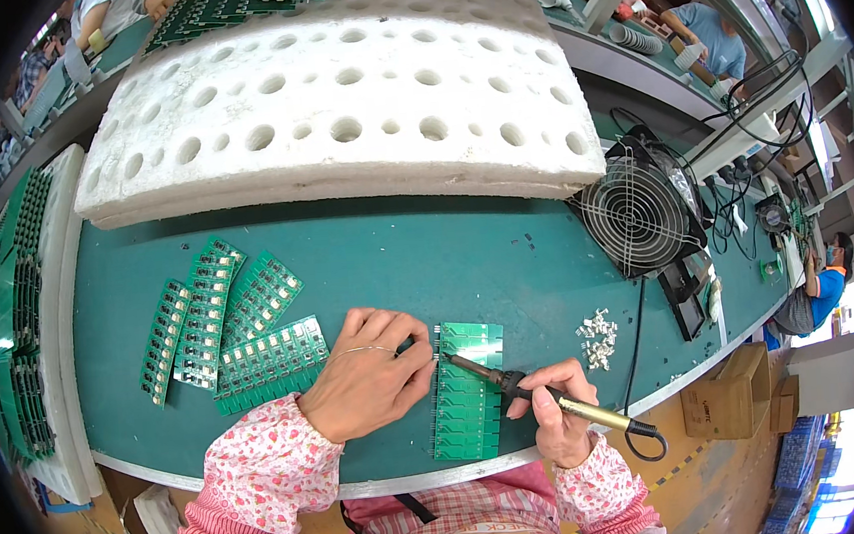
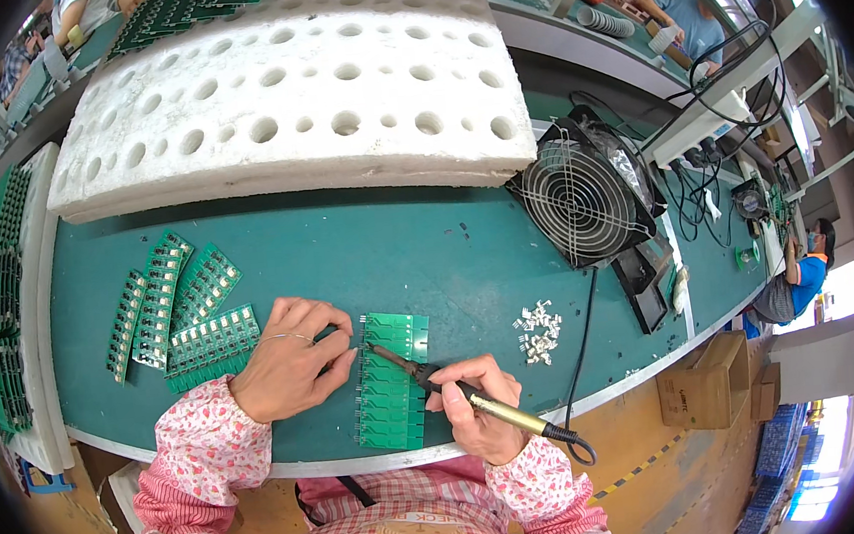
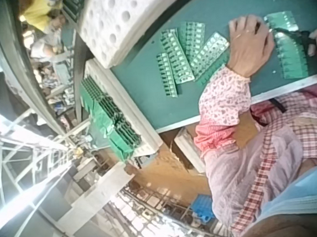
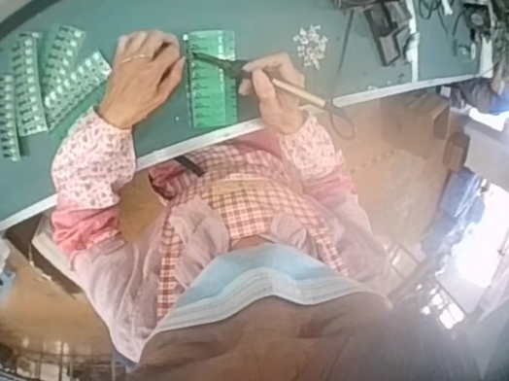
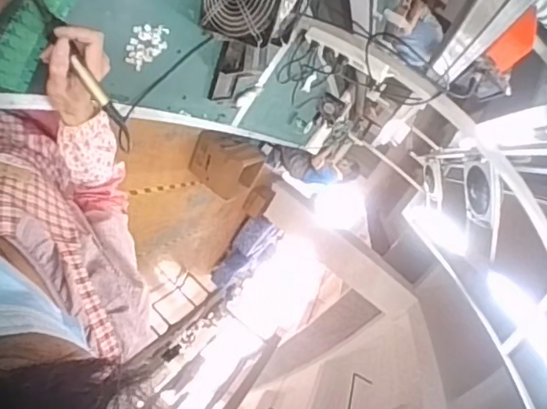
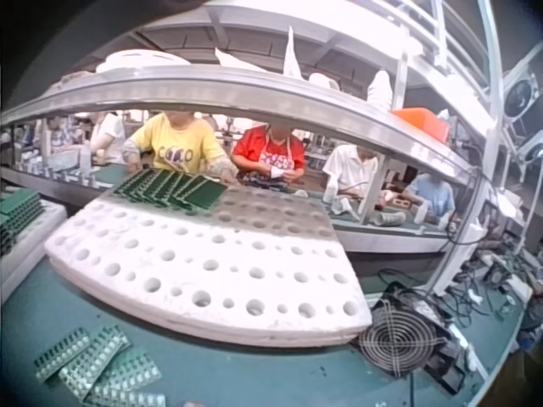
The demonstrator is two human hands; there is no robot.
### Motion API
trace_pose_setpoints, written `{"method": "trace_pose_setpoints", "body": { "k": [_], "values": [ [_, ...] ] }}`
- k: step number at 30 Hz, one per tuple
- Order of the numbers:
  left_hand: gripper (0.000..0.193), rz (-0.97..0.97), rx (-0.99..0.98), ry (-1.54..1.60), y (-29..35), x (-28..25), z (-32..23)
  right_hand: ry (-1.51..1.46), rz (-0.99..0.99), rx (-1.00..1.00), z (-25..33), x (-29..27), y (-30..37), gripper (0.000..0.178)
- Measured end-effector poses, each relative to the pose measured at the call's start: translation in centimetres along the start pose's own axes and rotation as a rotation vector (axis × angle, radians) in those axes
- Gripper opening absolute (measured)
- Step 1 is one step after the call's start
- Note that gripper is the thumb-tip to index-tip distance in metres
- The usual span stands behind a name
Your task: The person solders components onto circuit board strips using a soldering iron and solder wire, inserts components into a circuit board strip by hand, and solders the components onto the board.
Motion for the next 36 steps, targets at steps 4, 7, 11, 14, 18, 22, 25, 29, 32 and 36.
{"method": "trace_pose_setpoints", "body": {
  "k": [4,7,11,14,18,22,25,29,32,36],
  "values": [
    [0.011,-0.005,-0.008,-0.011,0.1,-0.1,0.1,-0.004,0.005,-0.005,0.0,0.1,0.2,0.02],
    [0.01,-0.004,-0.008,0.008,0.3,-0.5,0.1,-0.084,-0.115,0.003,-0.5,-1.1,1.1,0.013],
    [0.01,0.015,-0.004,0.065,0.2,-0.7,0.0,-0.224,-0.221,0.037,-1.0,-1.8,1.9,0.015],
    [0.011,0.029,0.018,0.072,0.5,-0.8,-0.2,-0.211,-0.125,0.028,-0.7,-1.1,2.2,0.015],
    [0.011,0.043,0.028,0.081,0.4,-0.8,-0.5,-0.184,-0.091,0.015,-0.5,-0.9,1.8,0.014],
    [0.011,0.044,0.019,0.077,0.5,-0.5,-0.5,-0.149,-0.072,0.026,-0.5,-0.8,1.6,0.014],
    [0.013,0.084,0.041,0.055,0.6,-0.2,-0.5,-0.142,-0.066,0.038,-0.4,-0.7,1.5,0.014],
    [0.014,0.084,0.048,0.04,0.6,-0.1,-0.6,-0.14,-0.055,0.054,-0.5,-0.5,1.5,0.014],
    [0.014,0.081,0.044,0.022,0.6,0.2,-0.6,-0.143,-0.058,0.047,-0.5,-0.5,1.4,0.013],
    [0.014,0.079,0.038,0.003,0.5,0.3,-0.6,-0.117,-0.039,0.023,-0.1,-0.4,1.2,0.015]
  ]
}}
Point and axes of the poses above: each hand's wrist, its own y-axis away from the middle knuckle, its own x-axis out of the palm, z = x × y, the point moved 8 cm from there along -y, towards the middle knuckle, and after that the axes turned 9 degrees about -x, right-handed, at the moved point
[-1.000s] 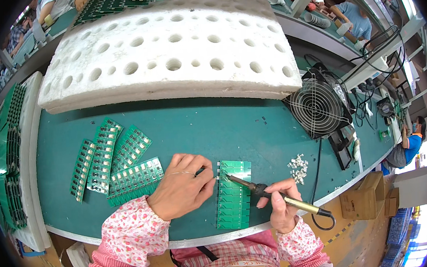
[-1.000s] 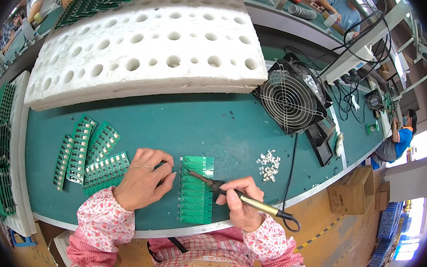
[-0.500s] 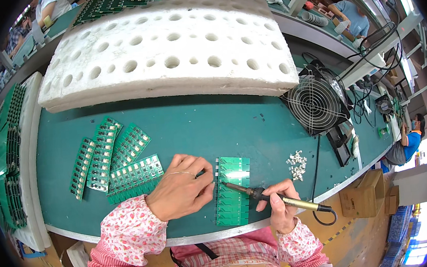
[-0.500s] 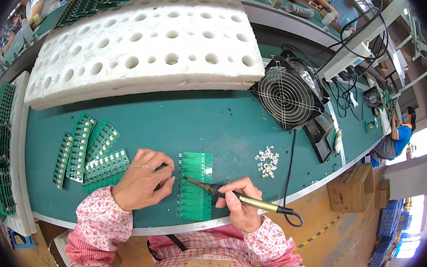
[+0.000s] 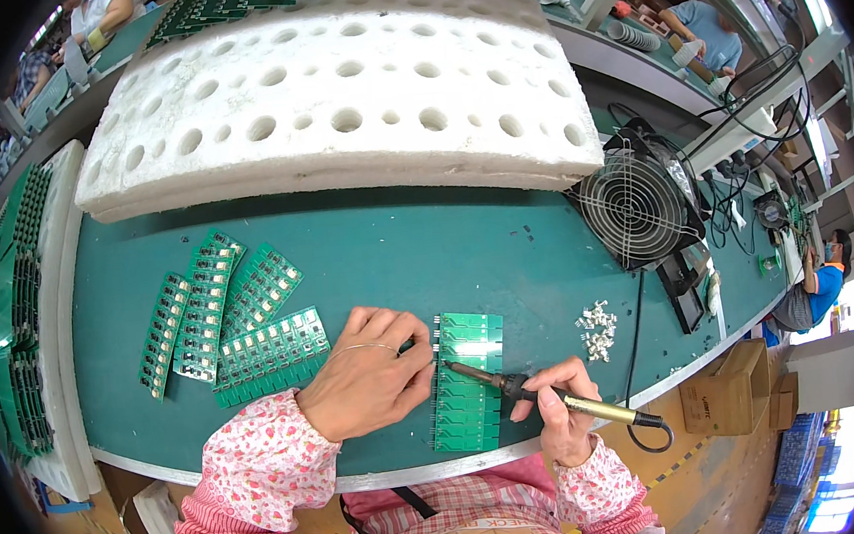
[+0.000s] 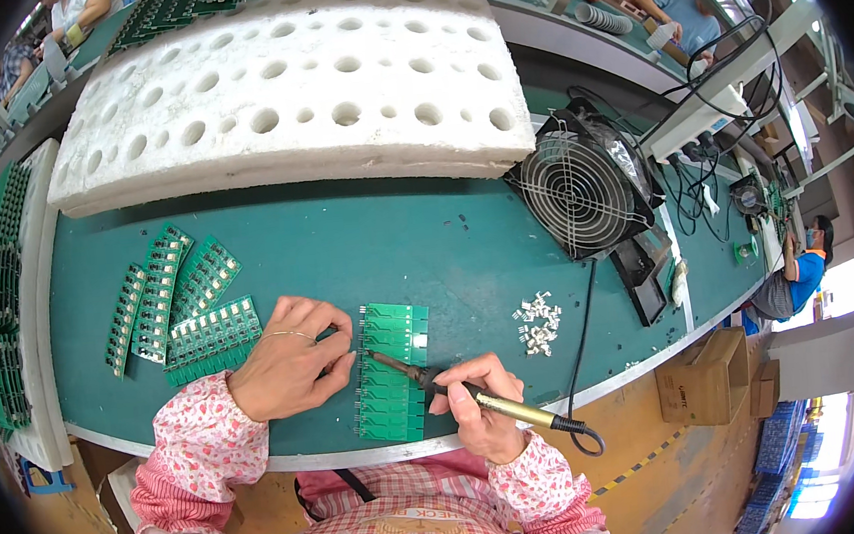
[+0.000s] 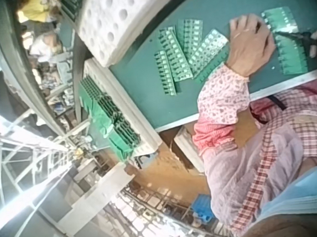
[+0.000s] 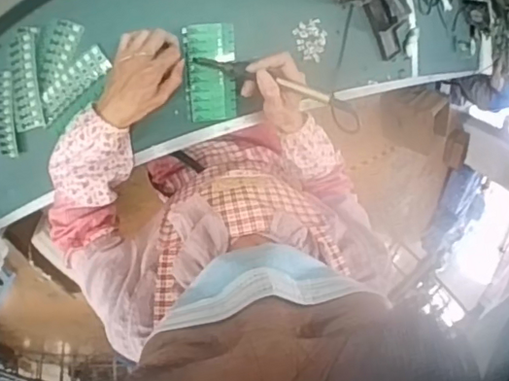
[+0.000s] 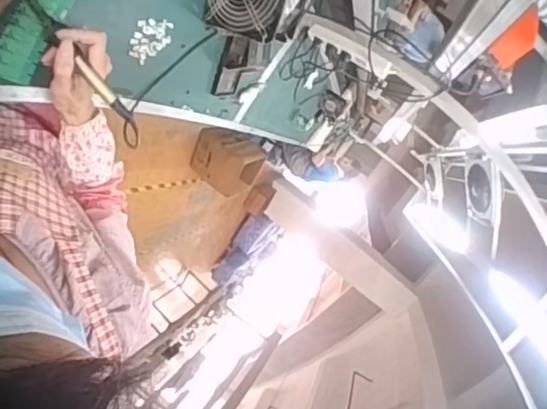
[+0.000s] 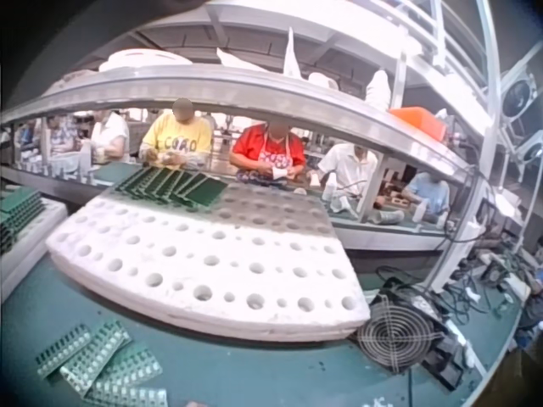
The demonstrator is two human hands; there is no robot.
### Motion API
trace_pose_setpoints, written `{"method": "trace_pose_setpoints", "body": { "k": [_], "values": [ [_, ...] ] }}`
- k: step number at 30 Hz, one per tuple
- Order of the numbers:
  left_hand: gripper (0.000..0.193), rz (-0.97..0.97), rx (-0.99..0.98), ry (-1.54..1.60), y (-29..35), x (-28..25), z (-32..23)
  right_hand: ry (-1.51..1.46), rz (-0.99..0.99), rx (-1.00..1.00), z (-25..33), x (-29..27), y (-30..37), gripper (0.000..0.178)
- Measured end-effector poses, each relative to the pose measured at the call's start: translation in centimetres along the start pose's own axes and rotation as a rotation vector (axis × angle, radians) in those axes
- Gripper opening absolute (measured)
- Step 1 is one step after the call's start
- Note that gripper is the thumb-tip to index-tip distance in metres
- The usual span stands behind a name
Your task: The person solders components onto circuit board strips using a soldering iron and solder wire, inserts components into a circuit board strip by hand, and solders the components onto the board.
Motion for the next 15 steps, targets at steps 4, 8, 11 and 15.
{"method": "trace_pose_setpoints", "body": {
  "k": [4,8,11,15],
  "values": [
    [0.013,-0.003,0.002,-0.002,-0.03,-0.07,-0.01,0.055,-0.017,0.031,0.08,0.18,-0.17,0.019],
    [0.013,-0.001,0.001,-0.002,-0.05,-0.05,-0.02,0.069,-0.011,0.022,0.08,0.15,-0.13,0.019],
    [0.013,-0.003,0.004,-0.001,-0.04,-0.08,-0.07,0.05,-0.014,0.005,0.15,0.24,-0.15,0.019],
    [0.011,-0.021,-0.008,0.019,-0.07,-0.18,-0.01,-0.001,-0.022,-0.04,-0.1,-0.41,0.3,0.017]
  ]
}}
Point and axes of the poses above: each hand's wrist, its own y-axis away from the middle knuckle, its own x-axis out of the palm, z = x × y, the point moved 8 cm from there along -y, towards the middle knuckle, and after that the axes turned 9 degrees about -x, right-handed, at the moved point
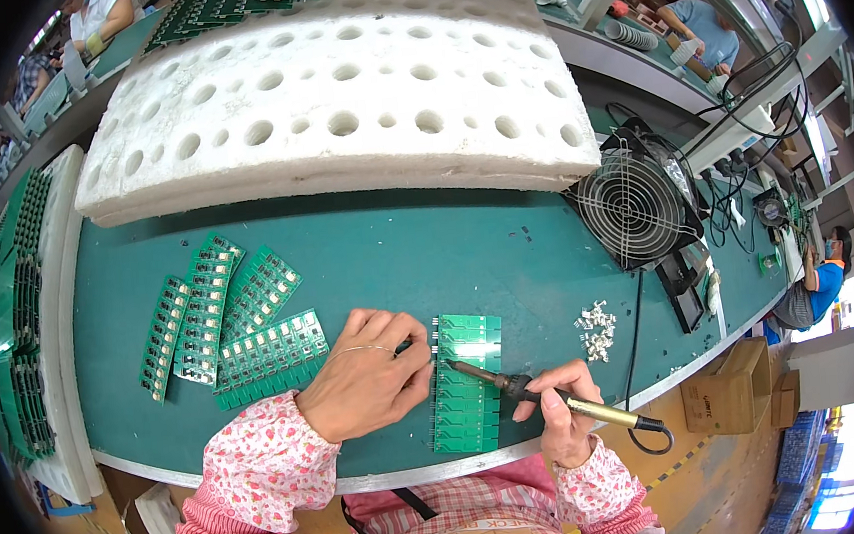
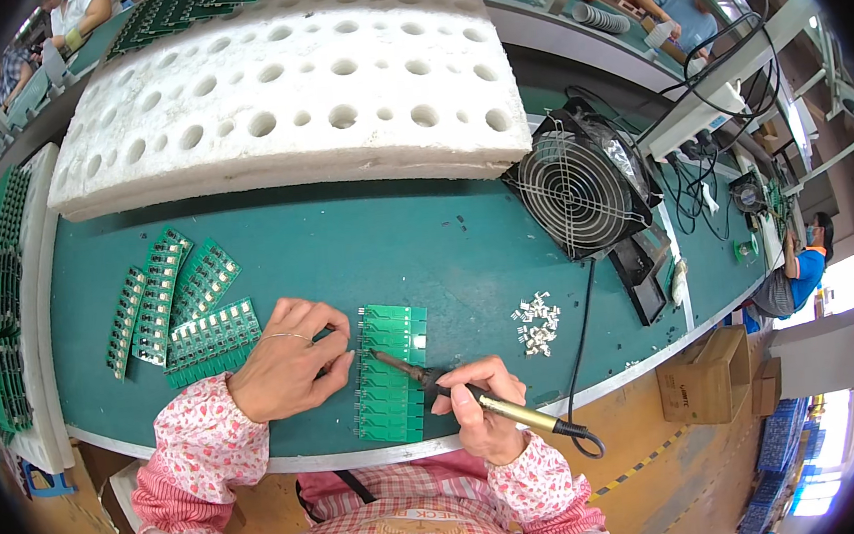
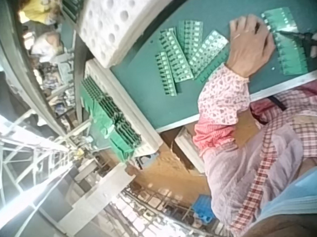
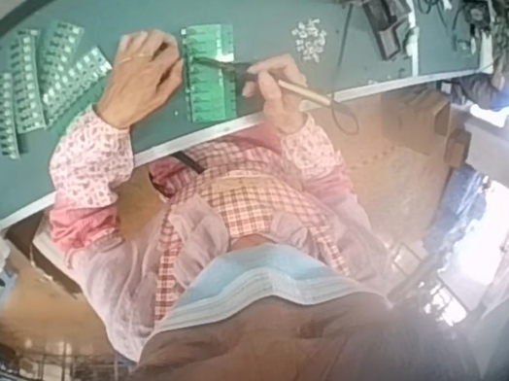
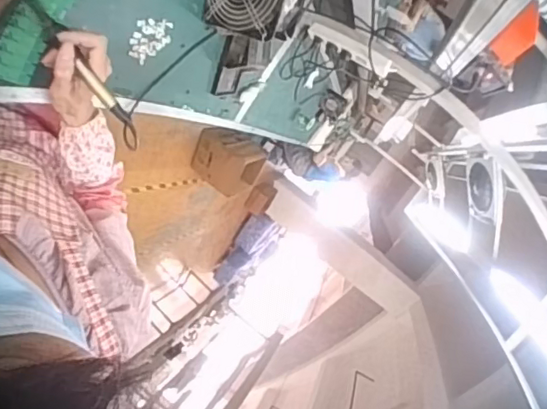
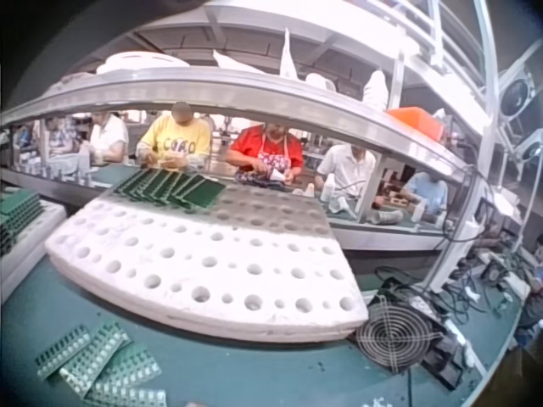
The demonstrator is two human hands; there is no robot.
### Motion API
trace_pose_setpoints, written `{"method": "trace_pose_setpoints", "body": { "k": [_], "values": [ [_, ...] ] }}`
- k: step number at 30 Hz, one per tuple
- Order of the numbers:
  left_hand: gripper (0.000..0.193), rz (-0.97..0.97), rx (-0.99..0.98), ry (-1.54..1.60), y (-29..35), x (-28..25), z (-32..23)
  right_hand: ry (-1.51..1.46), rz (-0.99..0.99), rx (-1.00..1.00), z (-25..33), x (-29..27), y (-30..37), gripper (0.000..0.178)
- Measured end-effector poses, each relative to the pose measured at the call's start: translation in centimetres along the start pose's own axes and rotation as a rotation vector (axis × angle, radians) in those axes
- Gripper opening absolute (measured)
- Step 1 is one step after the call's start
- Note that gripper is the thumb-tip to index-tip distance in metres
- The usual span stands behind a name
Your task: The person solders components onto circuit board strips using a soldering iron and solder wire, inserts components into a circuit board strip by hand, and solders the components onto the board.
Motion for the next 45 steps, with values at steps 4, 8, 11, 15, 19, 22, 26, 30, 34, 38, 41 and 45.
{"method": "trace_pose_setpoints", "body": {
  "k": [4,8,11,15,19,22,26,30,34,38,41,45],
  "values": [
    [0.011,-0.017,-0.01,0.009,0.0,0.0,0.1,0.037,-0.016,0.031,0.2,0.2,-0.2,0.018],
    [0.011,-0.009,0.002,-0.006,-0.1,0.0,0.0,0.006,0.008,0.026,-0.1,0.3,-0.2,0.017],
    [0.012,-0.013,0.009,-0.031,-0.1,0.2,-0.1,-0.001,0.01,0.025,-0.2,0.3,-0.2,0.017],
    [0.012,-0.011,0.013,-0.052,-0.2,0.3,-0.1,-0.002,0.018,0.027,0.0,0.3,-0.3,0.017],
    [0.012,-0.009,0.015,-0.059,-0.1,0.3,-0.2,0.015,0.03,0.031,0.0,0.4,-0.3,0.016],
    [0.012,-0.014,0.016,-0.061,-0.1,0.2,-0.3,0.029,0.046,0.025,0.1,0.4,-0.2,0.015],
    [0.011,-0.048,0.011,-0.029,0.2,-0.1,-0.1,0.03,0.003,0.01,0.4,0.0,0.1,0.015],
    [0.011,-0.024,-0.005,0.027,0.5,-0.5,0.1,0.005,-0.075,0.007,0.2,-0.8,1.4,0.014],
    [0.012,-0.011,0.041,0.03,0.8,-0.1,-0.7,-0.065,-0.073,0.03,0.3,-0.4,2.0,0.012],
    [0.013,-0.014,0.044,0.019,0.9,0.0,-0.8,-0.023,-0.028,0.042,0.6,0.1,2.0,0.012],
    [0.013,0.001,0.047,0.011,0.8,0.2,-0.9,-0.031,-0.025,0.027,0.6,0.1,1.7,0.012],
    [0.013,0.019,0.059,0.009,0.9,0.1,-1.0,-0.019,-0.015,0.033,0.6,0.4,1.6,0.013]
  ]
}}
Point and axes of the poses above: each hand's wrist, its own y-axis away from the middle knuckle, its own x-axis out of the palm, z = x × y, the point moved 8 cm from there along -y, towards the middle knuckle, and after that the axes turned 9 degrees about -x, right-handed, at the moved point
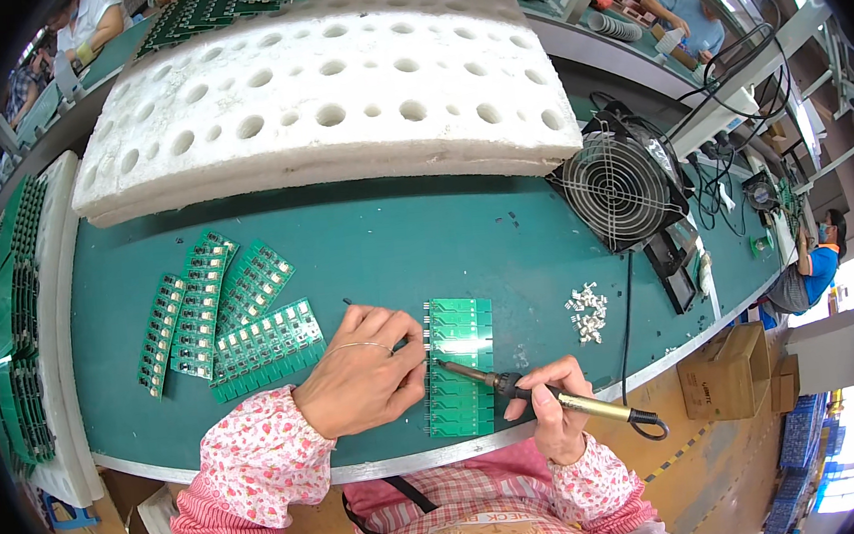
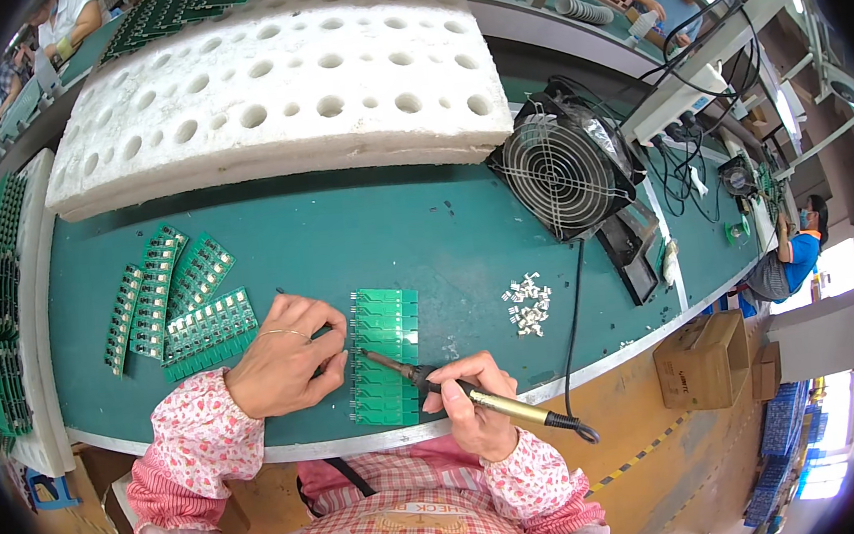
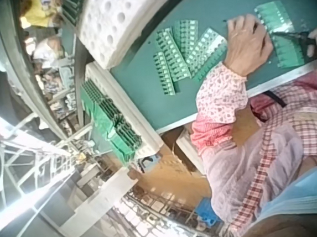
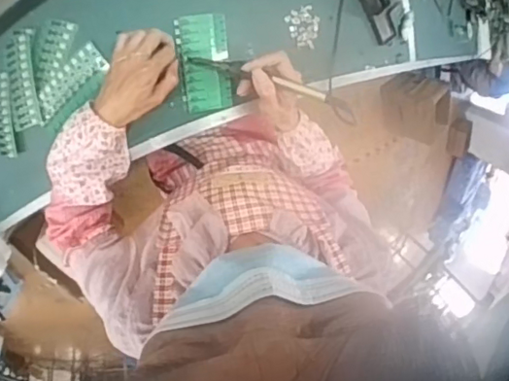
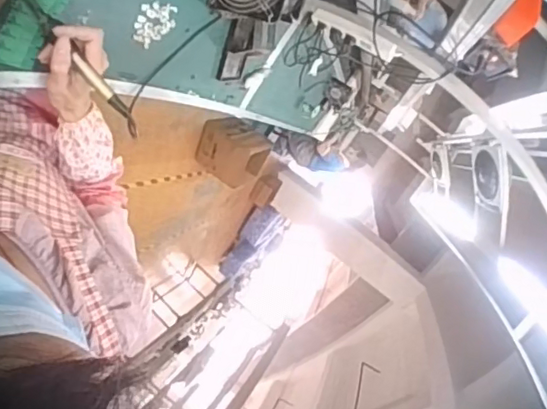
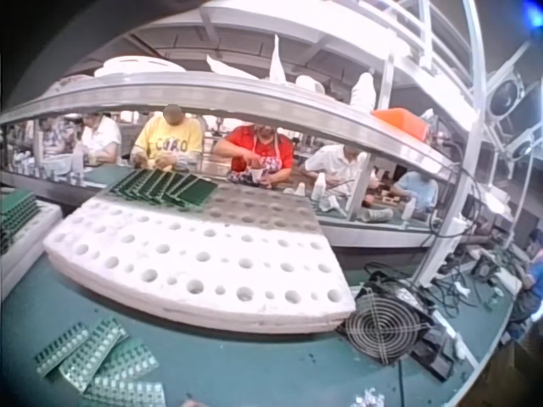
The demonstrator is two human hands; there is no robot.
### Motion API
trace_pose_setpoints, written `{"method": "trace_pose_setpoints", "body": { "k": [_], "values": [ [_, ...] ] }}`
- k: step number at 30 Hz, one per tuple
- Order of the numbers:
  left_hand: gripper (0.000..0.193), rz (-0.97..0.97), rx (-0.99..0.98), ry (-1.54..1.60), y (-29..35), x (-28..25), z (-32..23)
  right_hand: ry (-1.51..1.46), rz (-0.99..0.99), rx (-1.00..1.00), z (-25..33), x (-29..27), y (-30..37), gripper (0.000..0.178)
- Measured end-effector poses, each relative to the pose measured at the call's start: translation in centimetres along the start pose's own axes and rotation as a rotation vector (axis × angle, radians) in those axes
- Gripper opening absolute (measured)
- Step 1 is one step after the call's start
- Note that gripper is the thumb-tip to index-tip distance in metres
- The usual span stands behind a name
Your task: The person solders components onto circuit board strips using a soldering iron and solder wire, inserts components into a circuit board strip by hand, and solders the components onto the board.
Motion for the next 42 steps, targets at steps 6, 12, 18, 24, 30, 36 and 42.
{"method": "trace_pose_setpoints", "body": {
  "k": [6,12,18,24,30,36,42],
  "values": [
    [0.014,0.017,0.008,-0.053,-0.12,0.37,-0.14,0.014,0.021,0.009,-0.09,0.11,-0.38,0.014],
    [0.015,0.012,0.009,-0.089,-0.03,0.56,-0.29,0.005,0.025,0.002,-0.03,0.16,-0.24,0.013],
    [0.016,0.019,0.006,-0.102,-0.05,0.62,-0.28,-0.017,0.016,0.012,-0.13,0.17,-0.21,0.013],
    [0.016,0.012,0.008,-0.111,-0.04,0.68,-0.25,0.0,0.018,0.004,0.03,0.19,-0.27,0.014],
    [0.014,0.004,-0.008,-0.08,-0.15,0.5,-0.02,0.017,-0.023,-0.015,-0.19,-0.27,0.06,0.013],
    [0.013,-0.008,-0.001,-0.093,-0.18,0.61,-0.06,0.018,-0.003,0.002,-0.13,0.05,-0.2,0.014],
    [0.013,-0.017,0.0,-0.092,-0.18,0.77,-0.02,0.012,0.008,0.009,-0.16,0.18,-0.28,0.015]
  ]
}}
Point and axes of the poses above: each hand's wrist, its own y-axis away from the middle knuckle, its own x-axis out of the palm, z = x × y, the point moved 8 cm from there along -y, towards the middle knuckle, and after that the axes turned 9 degrees about -x, right-handed, at the moved point
